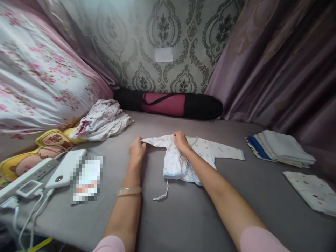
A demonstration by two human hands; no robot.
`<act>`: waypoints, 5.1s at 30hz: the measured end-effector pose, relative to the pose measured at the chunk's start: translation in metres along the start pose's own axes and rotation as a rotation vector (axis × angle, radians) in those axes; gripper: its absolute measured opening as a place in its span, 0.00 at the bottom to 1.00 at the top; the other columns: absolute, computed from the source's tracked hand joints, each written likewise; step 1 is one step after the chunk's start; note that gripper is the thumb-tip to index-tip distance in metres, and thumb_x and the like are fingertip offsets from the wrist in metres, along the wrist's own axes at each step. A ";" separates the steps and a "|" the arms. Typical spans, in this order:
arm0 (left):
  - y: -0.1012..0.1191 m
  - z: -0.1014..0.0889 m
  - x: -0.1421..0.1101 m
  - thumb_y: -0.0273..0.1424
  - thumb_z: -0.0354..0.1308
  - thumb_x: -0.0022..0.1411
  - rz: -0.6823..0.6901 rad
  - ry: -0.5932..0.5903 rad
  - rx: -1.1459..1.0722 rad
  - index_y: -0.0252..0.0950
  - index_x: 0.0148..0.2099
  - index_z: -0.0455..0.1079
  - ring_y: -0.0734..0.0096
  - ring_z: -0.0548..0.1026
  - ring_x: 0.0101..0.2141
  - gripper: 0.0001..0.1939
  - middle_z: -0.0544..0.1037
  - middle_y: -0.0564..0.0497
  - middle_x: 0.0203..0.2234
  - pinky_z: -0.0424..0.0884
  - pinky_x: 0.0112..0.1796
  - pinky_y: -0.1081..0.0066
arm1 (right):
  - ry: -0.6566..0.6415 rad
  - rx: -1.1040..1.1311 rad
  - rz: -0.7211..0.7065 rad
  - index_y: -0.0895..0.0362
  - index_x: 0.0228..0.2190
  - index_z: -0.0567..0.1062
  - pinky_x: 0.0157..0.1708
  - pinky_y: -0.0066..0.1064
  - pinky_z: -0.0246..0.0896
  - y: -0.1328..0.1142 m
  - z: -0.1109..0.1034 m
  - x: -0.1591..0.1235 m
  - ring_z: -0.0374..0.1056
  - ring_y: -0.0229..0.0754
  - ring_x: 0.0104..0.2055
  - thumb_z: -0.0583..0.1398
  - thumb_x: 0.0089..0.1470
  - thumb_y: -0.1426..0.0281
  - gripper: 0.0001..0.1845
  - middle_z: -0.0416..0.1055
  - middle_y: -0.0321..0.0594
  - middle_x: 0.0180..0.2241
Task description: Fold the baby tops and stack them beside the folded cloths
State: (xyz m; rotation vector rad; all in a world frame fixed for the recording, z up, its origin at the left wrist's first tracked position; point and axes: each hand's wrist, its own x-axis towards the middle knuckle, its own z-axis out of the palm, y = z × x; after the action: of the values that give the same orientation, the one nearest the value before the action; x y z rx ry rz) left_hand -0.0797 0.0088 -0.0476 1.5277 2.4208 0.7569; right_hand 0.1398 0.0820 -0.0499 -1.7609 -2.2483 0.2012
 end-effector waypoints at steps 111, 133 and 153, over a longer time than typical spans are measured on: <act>0.069 0.072 0.005 0.40 0.34 0.70 0.565 -0.337 -0.097 0.25 0.67 0.50 0.57 0.55 0.64 0.31 0.57 0.35 0.64 0.50 0.61 0.59 | -0.135 -0.120 -0.041 0.64 0.66 0.49 0.65 0.47 0.28 -0.015 0.018 -0.024 0.35 0.52 0.69 0.44 0.63 0.64 0.33 0.41 0.50 0.68; -0.006 0.024 0.030 0.39 0.37 0.71 0.450 -0.181 0.410 0.27 0.67 0.52 0.53 0.50 0.66 0.29 0.52 0.34 0.66 0.47 0.61 0.51 | -0.212 0.067 -0.002 0.64 0.65 0.51 0.66 0.46 0.26 -0.015 0.006 -0.018 0.34 0.50 0.70 0.44 0.64 0.63 0.32 0.40 0.50 0.68; 0.106 0.016 -0.135 0.35 0.58 0.59 0.598 -0.498 0.087 0.34 0.41 0.71 0.61 0.75 0.38 0.11 0.77 0.45 0.36 0.67 0.36 0.69 | -0.615 0.355 0.101 0.59 0.22 0.73 0.21 0.23 0.61 0.045 -0.077 -0.122 0.70 0.38 0.20 0.57 0.52 0.72 0.09 0.73 0.41 0.19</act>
State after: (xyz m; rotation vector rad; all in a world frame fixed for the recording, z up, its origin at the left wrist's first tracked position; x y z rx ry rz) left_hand 0.0717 -0.0688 -0.0229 2.1916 1.6677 0.2886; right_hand 0.2312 -0.0295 -0.0052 -1.7728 -2.2895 1.2281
